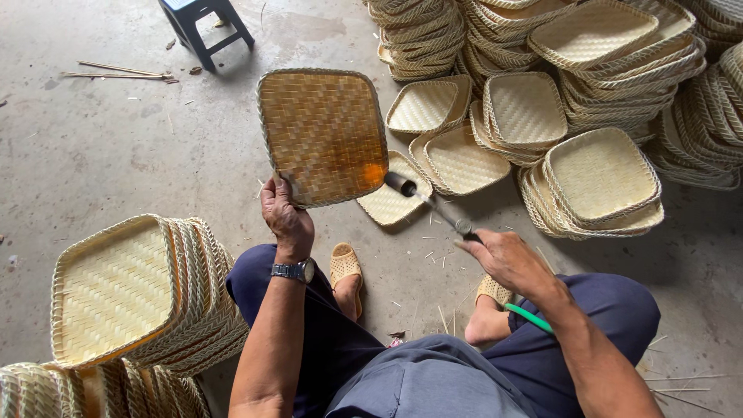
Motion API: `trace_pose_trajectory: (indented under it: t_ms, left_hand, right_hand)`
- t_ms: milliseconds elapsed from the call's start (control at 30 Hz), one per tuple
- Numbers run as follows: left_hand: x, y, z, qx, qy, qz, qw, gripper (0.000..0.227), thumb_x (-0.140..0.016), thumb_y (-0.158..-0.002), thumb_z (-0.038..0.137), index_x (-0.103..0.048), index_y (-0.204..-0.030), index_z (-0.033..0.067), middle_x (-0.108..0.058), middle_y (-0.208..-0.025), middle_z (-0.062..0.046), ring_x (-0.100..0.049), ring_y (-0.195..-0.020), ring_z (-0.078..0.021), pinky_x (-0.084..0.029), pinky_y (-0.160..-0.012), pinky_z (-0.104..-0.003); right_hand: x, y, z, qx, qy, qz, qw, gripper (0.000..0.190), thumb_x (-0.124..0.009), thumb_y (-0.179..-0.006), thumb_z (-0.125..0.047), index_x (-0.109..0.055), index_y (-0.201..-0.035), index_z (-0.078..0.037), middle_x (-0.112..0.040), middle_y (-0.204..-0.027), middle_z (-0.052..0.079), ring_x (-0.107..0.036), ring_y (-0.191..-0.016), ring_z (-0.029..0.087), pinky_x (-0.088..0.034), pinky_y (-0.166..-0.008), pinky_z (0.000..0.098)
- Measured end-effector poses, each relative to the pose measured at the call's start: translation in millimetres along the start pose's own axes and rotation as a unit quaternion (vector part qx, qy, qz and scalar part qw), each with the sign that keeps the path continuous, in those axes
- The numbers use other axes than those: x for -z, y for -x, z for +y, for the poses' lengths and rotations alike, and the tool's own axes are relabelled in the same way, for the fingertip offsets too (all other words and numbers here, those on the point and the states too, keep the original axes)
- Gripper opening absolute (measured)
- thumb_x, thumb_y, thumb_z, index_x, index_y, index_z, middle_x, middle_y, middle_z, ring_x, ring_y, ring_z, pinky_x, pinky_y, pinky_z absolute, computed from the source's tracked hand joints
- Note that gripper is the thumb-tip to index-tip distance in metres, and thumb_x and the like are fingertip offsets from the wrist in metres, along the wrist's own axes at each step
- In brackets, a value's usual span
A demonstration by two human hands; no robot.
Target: The person uses a handheld propane torch to singe the surfaces of woven bamboo trays, handling each tray one at a time and placing it back onto a stack.
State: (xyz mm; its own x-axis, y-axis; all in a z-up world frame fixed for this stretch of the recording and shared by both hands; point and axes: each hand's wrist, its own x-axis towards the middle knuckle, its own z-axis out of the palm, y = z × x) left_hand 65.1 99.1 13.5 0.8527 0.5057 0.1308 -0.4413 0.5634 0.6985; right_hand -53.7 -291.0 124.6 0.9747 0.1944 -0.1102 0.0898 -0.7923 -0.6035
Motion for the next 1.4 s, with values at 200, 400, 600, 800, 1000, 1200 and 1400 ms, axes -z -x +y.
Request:
trace_pose_trajectory:
  t_ms: [200,400,600,800,1000,1200,1400]
  left_hand:
    - [-3,3,14,0.013,-0.011,-0.026,1.0,0.023,-0.056,-0.109,0.018,-0.056,-0.125,0.0013,-0.067,-0.118,-0.008,-0.064,-0.107,-0.015,-0.053,-0.099,-0.031]
    - [-7,6,18,0.031,-0.04,-0.043,0.998,0.024,-0.058,-0.109,0.019,-0.058,-0.125,0.001,-0.067,-0.116,-0.007,-0.064,-0.105,-0.0134,-0.054,-0.096,-0.029]
    - [-8,5,23,0.062,-0.049,-0.053,0.996,0.024,-0.059,-0.108,0.02,-0.061,-0.123,0.0013,-0.07,-0.113,-0.006,-0.065,-0.101,-0.013,-0.055,-0.092,-0.028]
    - [-4,-4,24,0.079,-0.052,-0.08,0.992,0.024,-0.06,-0.107,0.018,-0.06,-0.123,-0.0001,-0.07,-0.112,-0.007,-0.066,-0.1,-0.0135,-0.056,-0.09,-0.028]
    - [-1,-11,26,0.107,-0.067,-0.081,0.989,0.024,-0.059,-0.106,0.017,-0.06,-0.123,-0.0007,-0.07,-0.111,-0.007,-0.067,-0.098,-0.0137,-0.057,-0.088,-0.028]
    - [0,-9,13,0.112,-0.062,-0.093,0.988,0.023,-0.059,-0.107,0.014,-0.06,-0.123,-0.0029,-0.07,-0.111,-0.009,-0.068,-0.097,-0.0142,-0.057,-0.088,-0.028]
    - [-8,3,-21,0.147,-0.027,-0.073,0.986,0.023,-0.058,-0.106,0.011,-0.059,-0.124,-0.0032,-0.07,-0.111,-0.01,-0.068,-0.097,-0.016,-0.057,-0.087,-0.029]
  right_hand:
    - [13,-7,-1,-0.023,-0.01,-0.035,0.999,0.035,-0.063,-0.094,-0.04,-0.072,-0.098,-0.006,-0.065,-0.068,0.021,-0.064,-0.056,0.035,-0.048,-0.057,0.0486]
    - [28,-19,-1,0.005,0.042,-0.025,0.999,0.043,-0.064,-0.096,-0.042,-0.068,-0.085,-0.001,-0.065,-0.067,0.023,-0.062,-0.061,0.038,-0.048,-0.059,0.0495]
    - [38,-26,-1,0.001,0.014,0.01,1.0,0.047,-0.06,-0.098,-0.043,-0.066,-0.083,0.001,-0.064,-0.062,0.021,-0.064,-0.055,0.03,-0.05,-0.056,0.0465]
    - [50,-30,-1,-0.011,-0.005,0.039,0.999,0.046,-0.06,-0.098,-0.043,-0.067,-0.083,0.0,-0.06,-0.055,0.014,-0.059,-0.047,0.024,-0.048,-0.05,0.044]
    - [53,-33,10,-0.075,-0.073,-0.013,0.994,0.041,-0.058,-0.098,-0.042,-0.068,-0.085,-0.004,-0.057,-0.052,0.005,-0.057,-0.043,0.015,-0.048,-0.041,0.0354]
    - [52,-38,-4,-0.114,-0.081,-0.026,0.99,0.042,-0.06,-0.099,-0.041,-0.067,-0.086,-0.003,-0.055,-0.054,0.004,-0.056,-0.044,0.016,-0.046,-0.041,0.0355]
    - [42,-37,-23,0.012,-0.146,-0.071,0.987,0.042,-0.057,-0.101,-0.041,-0.068,-0.083,-0.004,-0.058,-0.057,-0.001,-0.056,-0.045,0.01,-0.047,-0.04,0.0308]
